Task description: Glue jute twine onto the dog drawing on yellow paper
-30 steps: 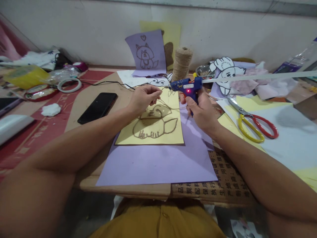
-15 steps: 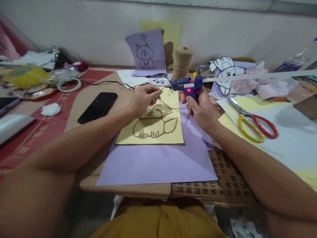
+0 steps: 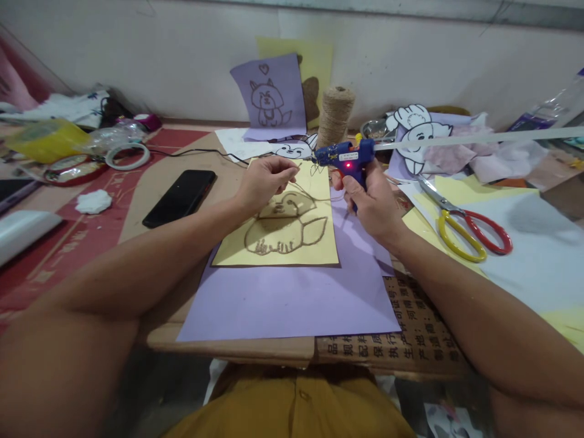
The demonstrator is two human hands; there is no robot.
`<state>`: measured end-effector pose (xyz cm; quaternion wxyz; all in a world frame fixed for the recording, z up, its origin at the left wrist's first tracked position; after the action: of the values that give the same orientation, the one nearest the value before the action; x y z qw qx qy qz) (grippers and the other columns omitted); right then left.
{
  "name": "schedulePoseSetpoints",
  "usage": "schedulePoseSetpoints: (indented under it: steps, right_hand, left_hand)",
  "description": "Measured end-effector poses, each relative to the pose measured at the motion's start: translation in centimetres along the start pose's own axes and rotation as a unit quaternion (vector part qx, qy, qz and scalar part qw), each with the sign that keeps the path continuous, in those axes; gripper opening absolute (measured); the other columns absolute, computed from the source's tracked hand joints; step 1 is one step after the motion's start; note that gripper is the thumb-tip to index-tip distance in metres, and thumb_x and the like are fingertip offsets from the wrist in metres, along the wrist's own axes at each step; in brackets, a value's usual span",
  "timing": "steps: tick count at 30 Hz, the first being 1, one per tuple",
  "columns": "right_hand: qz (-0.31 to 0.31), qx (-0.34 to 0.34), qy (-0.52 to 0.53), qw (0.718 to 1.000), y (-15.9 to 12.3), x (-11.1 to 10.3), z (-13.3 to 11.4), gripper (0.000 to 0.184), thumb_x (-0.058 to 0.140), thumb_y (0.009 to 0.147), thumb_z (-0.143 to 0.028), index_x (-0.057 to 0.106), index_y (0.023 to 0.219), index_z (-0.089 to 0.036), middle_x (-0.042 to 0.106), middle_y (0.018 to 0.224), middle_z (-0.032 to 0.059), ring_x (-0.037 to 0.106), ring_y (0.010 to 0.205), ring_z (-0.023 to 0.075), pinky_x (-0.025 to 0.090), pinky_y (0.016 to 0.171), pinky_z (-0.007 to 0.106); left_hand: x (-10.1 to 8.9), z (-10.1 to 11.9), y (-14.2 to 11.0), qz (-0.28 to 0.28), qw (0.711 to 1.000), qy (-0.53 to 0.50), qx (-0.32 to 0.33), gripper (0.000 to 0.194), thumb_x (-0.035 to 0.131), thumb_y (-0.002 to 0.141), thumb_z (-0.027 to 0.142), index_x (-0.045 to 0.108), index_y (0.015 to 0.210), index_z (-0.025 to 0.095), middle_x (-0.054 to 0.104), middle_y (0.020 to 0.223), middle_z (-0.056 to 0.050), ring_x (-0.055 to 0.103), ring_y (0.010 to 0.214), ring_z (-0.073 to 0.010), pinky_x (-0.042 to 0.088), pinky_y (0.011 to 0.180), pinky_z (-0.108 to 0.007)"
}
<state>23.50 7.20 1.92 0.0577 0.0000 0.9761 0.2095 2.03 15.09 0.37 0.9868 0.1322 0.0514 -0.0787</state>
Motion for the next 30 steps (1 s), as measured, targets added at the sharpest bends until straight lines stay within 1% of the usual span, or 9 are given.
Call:
schedulePoseSetpoints:
  steps: [3,6,9,14,18,22,27,30]
  right_hand:
    - [0.001,0.011,0.01,1.0,-0.21,0.33,-0.27,0.039,0.082,0.095,-0.056,0.055,0.111,-0.033,0.067,0.091,-0.0005,0.047,0.056,0.0123,0.038,0.045,0.029]
    - [-0.008,0.018,-0.006,1.0,-0.34,0.58,-0.18,0.035,0.081,0.096,-0.052,0.055,0.107,-0.032,0.068,0.091,-0.001,0.048,0.056,0.0119,0.038,0.046,0.029]
    - [-0.004,0.021,-0.013,1.0,-0.31,0.39,-0.09,0.031,0.079,0.097,-0.048,0.054,0.107,-0.031,0.068,0.091,-0.0014,0.049,0.056,0.0115,0.038,0.046,0.029]
    - [0.005,0.029,-0.002,1.0,-0.28,0.24,-0.34,0.032,0.078,0.096,-0.045,0.052,0.11,-0.033,0.067,0.092,-0.0015,0.048,0.056,0.0123,0.036,0.046,0.03]
    - [-0.002,0.039,-0.012,0.999,-0.47,0.57,-0.43,0.029,0.074,0.097,-0.046,0.053,0.111,-0.032,0.068,0.095,-0.0006,0.047,0.058,0.0124,0.037,0.047,0.029]
    - [-0.004,0.042,-0.04,0.998,-0.57,0.6,-0.35,0.025,0.074,0.097,-0.045,0.056,0.109,-0.031,0.069,0.092,0.0003,0.049,0.058,0.0126,0.038,0.048,0.029]
    - [0.019,0.04,-0.045,0.998,-0.47,0.03,-0.36,0.03,0.075,0.096,-0.049,0.056,0.114,-0.033,0.07,0.094,-0.0002,0.051,0.057,0.0134,0.039,0.048,0.03]
    - [0.019,0.04,-0.046,0.998,-0.45,-0.05,-0.27,0.029,0.075,0.097,-0.049,0.057,0.115,-0.034,0.072,0.095,0.0008,0.053,0.057,0.0143,0.042,0.048,0.031]
  left_hand:
    - [-0.14,0.16,0.09,0.001,1.0,0.016,0.018,0.022,0.07,0.094,0.0,0.074,0.08,0.016,0.066,0.066,0.004,0.046,0.051,-0.0054,0.034,0.049,-0.023]
    - [-0.17,0.43,0.06,-0.002,0.999,0.03,0.032,0.02,0.071,0.093,0.001,0.074,0.081,0.016,0.067,0.068,0.003,0.048,0.054,-0.0057,0.035,0.051,-0.023]
    - [-0.2,0.56,0.05,-0.002,0.999,0.033,0.035,0.02,0.071,0.092,0.0,0.074,0.08,0.017,0.066,0.068,0.003,0.048,0.054,-0.0058,0.036,0.051,-0.022]
    - [-0.28,0.38,0.2,0.002,0.999,0.021,0.028,0.022,0.069,0.092,-0.002,0.072,0.08,0.017,0.066,0.068,0.003,0.048,0.054,-0.0055,0.037,0.052,-0.022]
    - [-0.25,0.41,0.13,0.004,0.999,0.025,0.027,0.021,0.069,0.093,0.0,0.072,0.08,0.016,0.066,0.068,0.003,0.049,0.054,-0.0055,0.037,0.052,-0.022]
    - [-0.08,0.47,0.01,-0.002,1.0,0.024,0.02,0.023,0.069,0.093,-0.002,0.072,0.08,0.017,0.065,0.067,0.003,0.048,0.053,-0.0051,0.036,0.051,-0.022]
    - [-0.12,0.52,0.04,0.001,1.0,0.013,0.013,0.025,0.068,0.094,-0.004,0.071,0.079,0.016,0.064,0.065,0.004,0.046,0.051,-0.005,0.034,0.049,-0.022]
    - [-0.14,0.6,0.0,0.001,1.0,0.012,0.014,0.025,0.069,0.094,-0.003,0.071,0.079,0.017,0.064,0.064,0.004,0.047,0.051,-0.0052,0.034,0.049,-0.023]
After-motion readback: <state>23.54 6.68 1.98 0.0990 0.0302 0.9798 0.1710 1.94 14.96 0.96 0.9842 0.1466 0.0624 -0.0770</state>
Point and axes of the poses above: each hand's wrist, its own y-axis towards the middle knuckle, its own x-axis out of the palm, z = x × y, the point moved 10 cm from there along y, towards the middle knuckle
